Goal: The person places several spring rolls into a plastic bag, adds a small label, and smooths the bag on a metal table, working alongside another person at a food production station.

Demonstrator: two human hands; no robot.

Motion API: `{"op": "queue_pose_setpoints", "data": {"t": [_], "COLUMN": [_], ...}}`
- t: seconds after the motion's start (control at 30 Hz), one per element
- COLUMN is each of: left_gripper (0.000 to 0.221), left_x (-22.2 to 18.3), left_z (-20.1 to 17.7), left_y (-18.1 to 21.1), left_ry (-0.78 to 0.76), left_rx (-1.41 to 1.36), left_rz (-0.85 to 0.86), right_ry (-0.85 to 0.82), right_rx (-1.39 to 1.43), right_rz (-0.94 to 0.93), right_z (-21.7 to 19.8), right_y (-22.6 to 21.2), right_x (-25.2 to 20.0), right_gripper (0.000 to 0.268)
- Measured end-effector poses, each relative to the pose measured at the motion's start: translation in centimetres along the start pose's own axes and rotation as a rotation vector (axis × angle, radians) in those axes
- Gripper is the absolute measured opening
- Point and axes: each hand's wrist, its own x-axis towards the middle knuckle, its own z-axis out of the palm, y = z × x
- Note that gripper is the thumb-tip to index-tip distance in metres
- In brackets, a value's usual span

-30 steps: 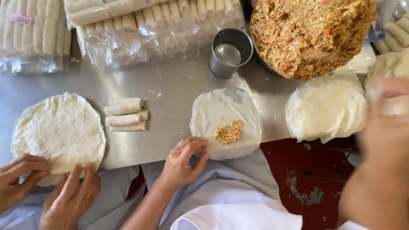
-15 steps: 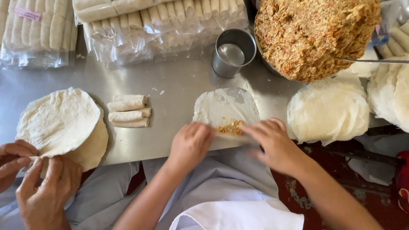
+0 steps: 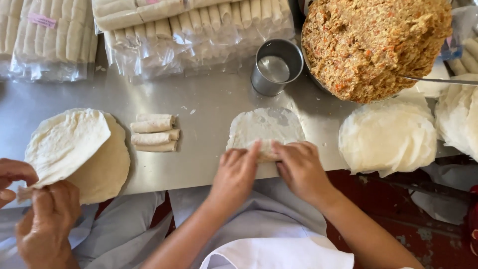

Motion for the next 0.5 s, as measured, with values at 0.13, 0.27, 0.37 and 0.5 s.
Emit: {"op": "queue_pose_setpoints", "data": {"t": [0.13,0.27,0.37,0.5], "left_gripper": [0.055,0.041,0.043,0.049], "left_x": [-0.6,0.3,0.1,0.2], "left_z": [0.5,-0.2,1.4,2.6], "left_y": [-2.5,1.8,5.3,4.3], "left_ry": [0.089,0.010,0.029,-0.012], "left_rx": [0.085,0.109,0.048,0.067], "left_rz": [-0.163,-0.123,-0.088,-0.127], "right_ry": [0.035,0.041,-0.059,-0.286], "right_rx": [0.201,-0.119,-0.383,-0.117], "right_rz": [0.293,0.206,0.274,0.488], "right_z": [1.7,-0.4,-2.8,-2.5], "right_y": [3.6,0.2,-0.1,1.7], "right_x": [-2.4,-1.8,-2.1,-1.0], "right_gripper": [0.032,0.021,0.055,0.032]}}
